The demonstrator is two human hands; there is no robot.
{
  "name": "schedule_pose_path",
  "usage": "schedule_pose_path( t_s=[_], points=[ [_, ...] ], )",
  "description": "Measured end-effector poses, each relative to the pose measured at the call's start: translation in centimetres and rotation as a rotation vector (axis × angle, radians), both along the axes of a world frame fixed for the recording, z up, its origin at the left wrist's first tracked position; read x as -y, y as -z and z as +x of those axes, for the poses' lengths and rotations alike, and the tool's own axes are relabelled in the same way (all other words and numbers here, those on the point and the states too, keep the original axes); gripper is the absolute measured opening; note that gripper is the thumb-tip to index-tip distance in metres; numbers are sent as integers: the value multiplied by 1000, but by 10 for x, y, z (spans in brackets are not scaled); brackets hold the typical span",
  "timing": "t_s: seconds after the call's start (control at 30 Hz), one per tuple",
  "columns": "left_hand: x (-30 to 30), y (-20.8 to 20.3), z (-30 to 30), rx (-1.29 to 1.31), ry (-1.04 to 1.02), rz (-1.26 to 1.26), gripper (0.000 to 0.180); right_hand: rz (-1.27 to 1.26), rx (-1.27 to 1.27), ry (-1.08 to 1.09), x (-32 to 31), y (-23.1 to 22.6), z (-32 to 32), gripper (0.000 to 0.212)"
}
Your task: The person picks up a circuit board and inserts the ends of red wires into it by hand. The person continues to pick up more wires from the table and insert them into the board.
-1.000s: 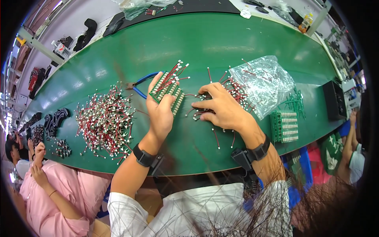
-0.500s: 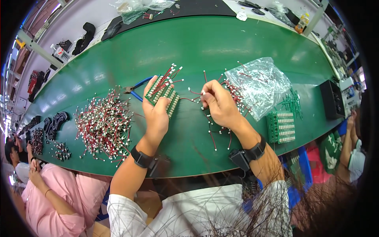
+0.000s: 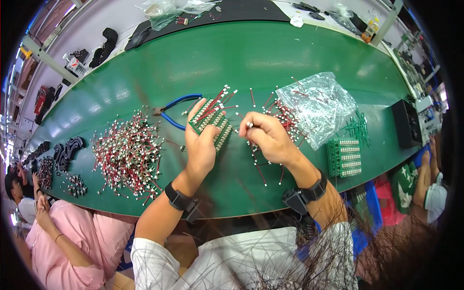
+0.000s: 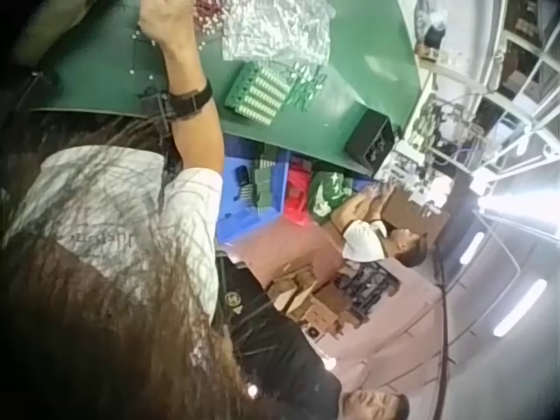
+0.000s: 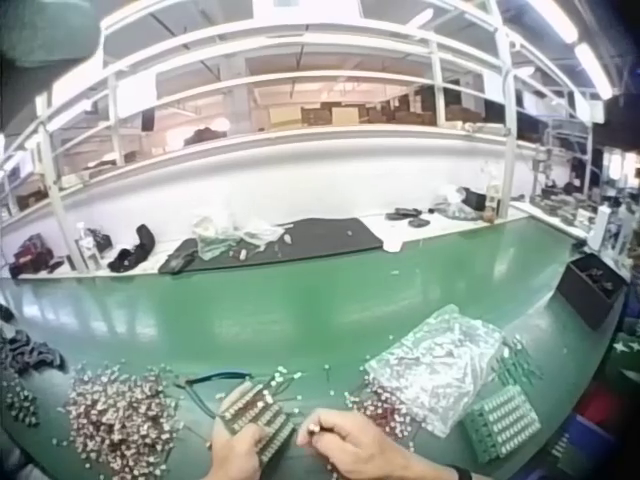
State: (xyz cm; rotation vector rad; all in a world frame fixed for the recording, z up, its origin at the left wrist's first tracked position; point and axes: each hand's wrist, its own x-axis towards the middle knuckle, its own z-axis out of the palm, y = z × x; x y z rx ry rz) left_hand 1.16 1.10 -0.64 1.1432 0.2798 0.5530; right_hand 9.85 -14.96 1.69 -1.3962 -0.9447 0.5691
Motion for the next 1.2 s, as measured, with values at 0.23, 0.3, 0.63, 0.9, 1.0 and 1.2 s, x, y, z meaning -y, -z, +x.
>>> schedule_pose_path(
  t_s=[0.23, 0.3, 0.63, 0.9, 1.0, 1.2],
  points=[
    [4, 0, -1, 28, 38, -52, 64, 73, -226, -92, -5, 4, -7, 32],
    [5, -1, -2, 20, 41, -36, 64, 100, -303, -74, -4, 4, -6, 36],
    [8, -4, -4, 14, 80, -33, 63, -83, -103, 69, -6, 7, -8, 11],
    [15, -14, -8, 18, 122, -8, 67, -132, 106, 128, -5, 5, -10, 12],
    [19, -17, -10, 8, 146, 49, 70, -33, 343, 283, -10, 9, -10, 13],
    [26, -15, -11, 34, 163, 87, 70, 73, 476, 413, -13, 18, -6, 11]
  ],
)
